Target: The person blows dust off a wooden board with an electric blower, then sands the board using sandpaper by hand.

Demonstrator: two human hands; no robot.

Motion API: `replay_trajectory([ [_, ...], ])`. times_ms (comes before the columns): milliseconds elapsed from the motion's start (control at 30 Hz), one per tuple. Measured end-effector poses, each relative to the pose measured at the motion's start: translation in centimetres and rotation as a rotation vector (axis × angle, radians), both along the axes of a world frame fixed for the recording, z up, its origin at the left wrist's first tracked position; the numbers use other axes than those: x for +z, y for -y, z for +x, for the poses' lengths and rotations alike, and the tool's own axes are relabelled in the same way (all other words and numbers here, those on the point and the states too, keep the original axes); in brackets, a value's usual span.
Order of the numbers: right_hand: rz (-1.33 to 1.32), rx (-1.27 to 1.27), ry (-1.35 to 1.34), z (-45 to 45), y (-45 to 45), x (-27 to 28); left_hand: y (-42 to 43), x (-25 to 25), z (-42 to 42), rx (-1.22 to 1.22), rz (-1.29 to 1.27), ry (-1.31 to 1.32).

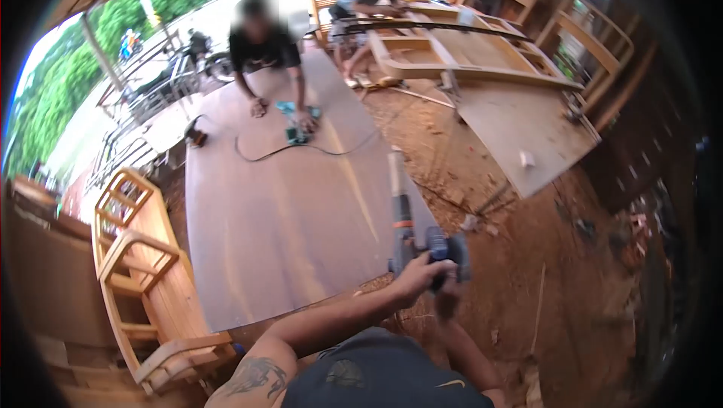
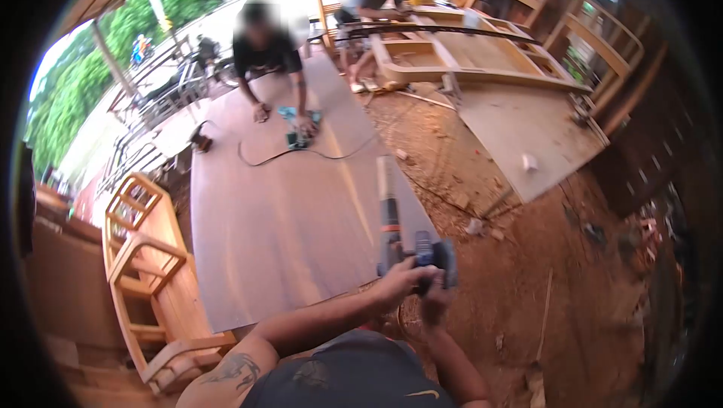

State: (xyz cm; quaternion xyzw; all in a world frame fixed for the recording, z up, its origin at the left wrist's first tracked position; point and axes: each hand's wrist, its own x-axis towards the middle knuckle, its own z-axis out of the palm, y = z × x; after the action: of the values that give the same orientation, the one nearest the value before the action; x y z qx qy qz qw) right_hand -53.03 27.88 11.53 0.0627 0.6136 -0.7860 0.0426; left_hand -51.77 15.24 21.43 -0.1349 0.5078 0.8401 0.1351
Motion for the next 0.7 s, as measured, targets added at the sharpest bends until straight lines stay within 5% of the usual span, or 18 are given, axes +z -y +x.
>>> replay_trajectory([
  [100, 0.217, -0.114, -0.098, -4.3, -1.4, 2.0, 1.5, 2.8, -0.4, -0.131, -0.079, -0.266],
  [233, 0.372, -0.195, -0.071, -9.2, -3.7, 6.7, 6.6, 3.7, 0.0, -0.181, -0.127, -0.258],
  [433, 0.332, -0.304, -0.045, -18.4, -8.8, 12.3, 15.9, -8.5, 5.0, 0.236, -0.743, -0.004],
  [567, 0.265, -0.365, -0.164, -25.1, -10.2, 15.9, 19.6, -16.0, 11.6, 0.463, -0.814, 0.197],
  [700, 0.195, -0.421, -0.149, -32.6, -10.3, 19.0, 19.7, -18.9, 13.5, 0.71, -0.536, 0.304],
])
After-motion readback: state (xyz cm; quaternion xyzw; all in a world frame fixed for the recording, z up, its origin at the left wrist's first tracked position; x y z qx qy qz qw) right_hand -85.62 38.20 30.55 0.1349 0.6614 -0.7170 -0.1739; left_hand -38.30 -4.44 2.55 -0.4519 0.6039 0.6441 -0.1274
